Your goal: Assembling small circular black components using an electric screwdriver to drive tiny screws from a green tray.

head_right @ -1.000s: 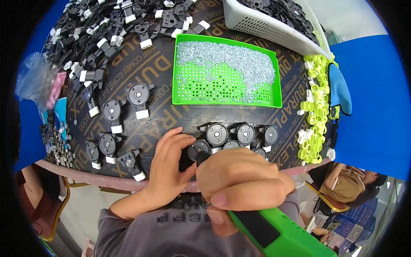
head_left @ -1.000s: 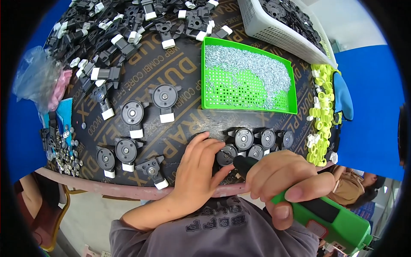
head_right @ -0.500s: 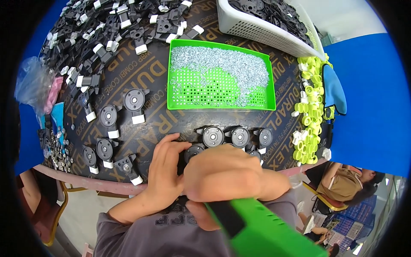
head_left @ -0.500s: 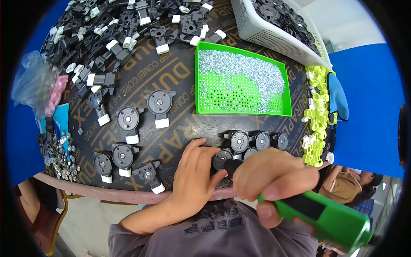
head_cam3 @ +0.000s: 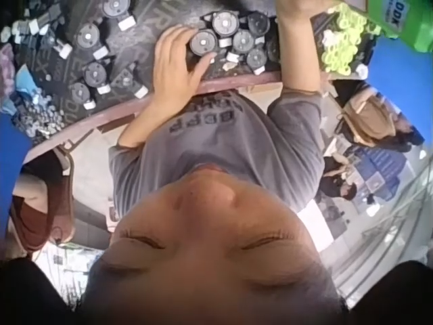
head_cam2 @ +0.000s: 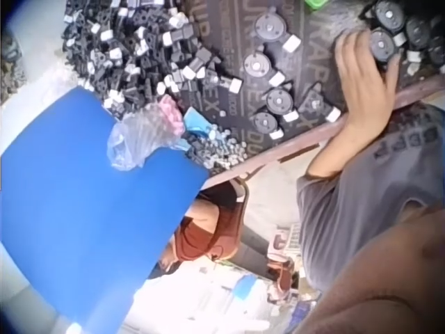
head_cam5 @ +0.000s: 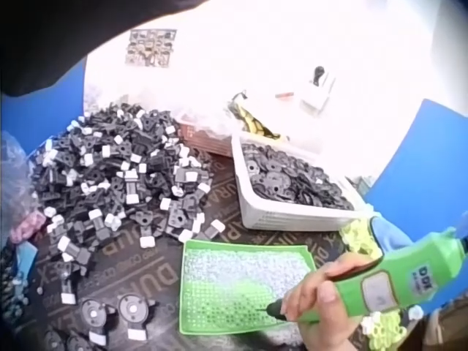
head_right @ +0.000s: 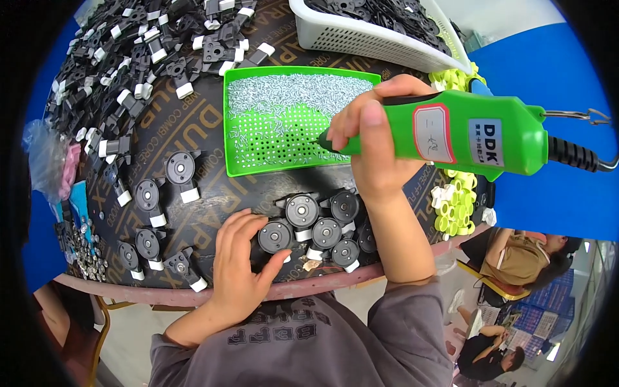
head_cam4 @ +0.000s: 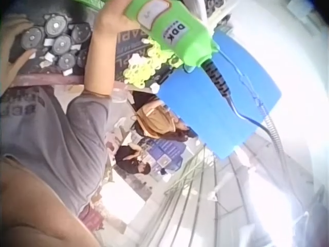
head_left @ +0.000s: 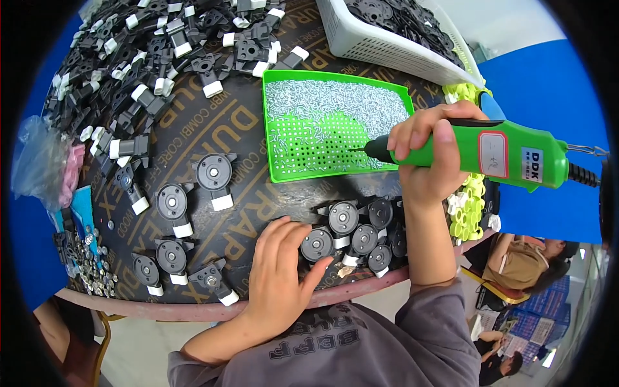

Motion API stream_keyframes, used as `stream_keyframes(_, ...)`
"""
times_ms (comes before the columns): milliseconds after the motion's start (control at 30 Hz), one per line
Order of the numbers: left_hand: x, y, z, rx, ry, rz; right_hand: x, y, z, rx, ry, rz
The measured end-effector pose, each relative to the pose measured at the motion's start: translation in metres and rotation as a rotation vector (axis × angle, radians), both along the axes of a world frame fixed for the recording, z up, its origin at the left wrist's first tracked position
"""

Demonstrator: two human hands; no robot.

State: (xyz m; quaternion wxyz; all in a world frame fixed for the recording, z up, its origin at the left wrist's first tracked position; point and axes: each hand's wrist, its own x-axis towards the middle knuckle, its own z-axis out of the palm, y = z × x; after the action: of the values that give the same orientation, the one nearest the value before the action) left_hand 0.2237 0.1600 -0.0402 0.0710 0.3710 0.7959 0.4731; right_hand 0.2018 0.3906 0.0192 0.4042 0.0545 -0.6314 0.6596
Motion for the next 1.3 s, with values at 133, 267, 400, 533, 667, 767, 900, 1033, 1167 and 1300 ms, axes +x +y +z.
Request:
stream_keyframes(133, 0.000, 0.001, -0.001, -0.009, 0.005, -0.009, -0.001, -0.001, -0.003, 0.096, 0.018, -0.032)
stream_keyframes(267, 0.000, 0.000, 0.000, -0.008, 0.008, -0.016, -0.001, 0.000, -0.003, 0.082, 0.023, -0.037)
stream_keyframes(400, 0.001, -0.001, -0.002, -0.005, 0.001, -0.008, 0.002, -0.005, 0.000, 0.045, 0.024, -0.026)
stream_keyframes(533, 0.000, -0.002, 0.001, -0.033, -0.014, 0.031, 0.038, -0.023, 0.033, 0.050, -0.009, 0.060)
stream_keyframes(667, 0.002, 0.001, 0.001, -0.009, -0.003, 0.018, 0.075, -0.055, 0.050, 0.182, 0.060, 0.338)
stream_keyframes(767, 0.001, -0.003, -0.001, -0.021, -0.001, 0.014, 0.077, -0.071, 0.047, 0.292, -0.053, 0.506)
stream_keyframes(900, 0.001, 0.001, -0.002, 0.006, -0.027, 0.029, 0.071, -0.068, 0.039, 0.255, -0.101, 0.611)
stream_keyframes(1033, -0.001, -0.001, 0.002, -0.006, -0.032, -0.003, 0.073, -0.074, 0.034, 0.288, -0.112, 0.454)
stream_keyframes(1167, 0.000, -0.002, 0.002, -0.021, -0.024, -0.009, 0.072, -0.072, 0.033, 0.329, -0.129, 0.463)
stream_keyframes(1300, 0.000, -0.001, 0.001, -0.009, -0.013, 0.001, 0.071, -0.085, 0.027, 0.148, 0.000, 0.306)
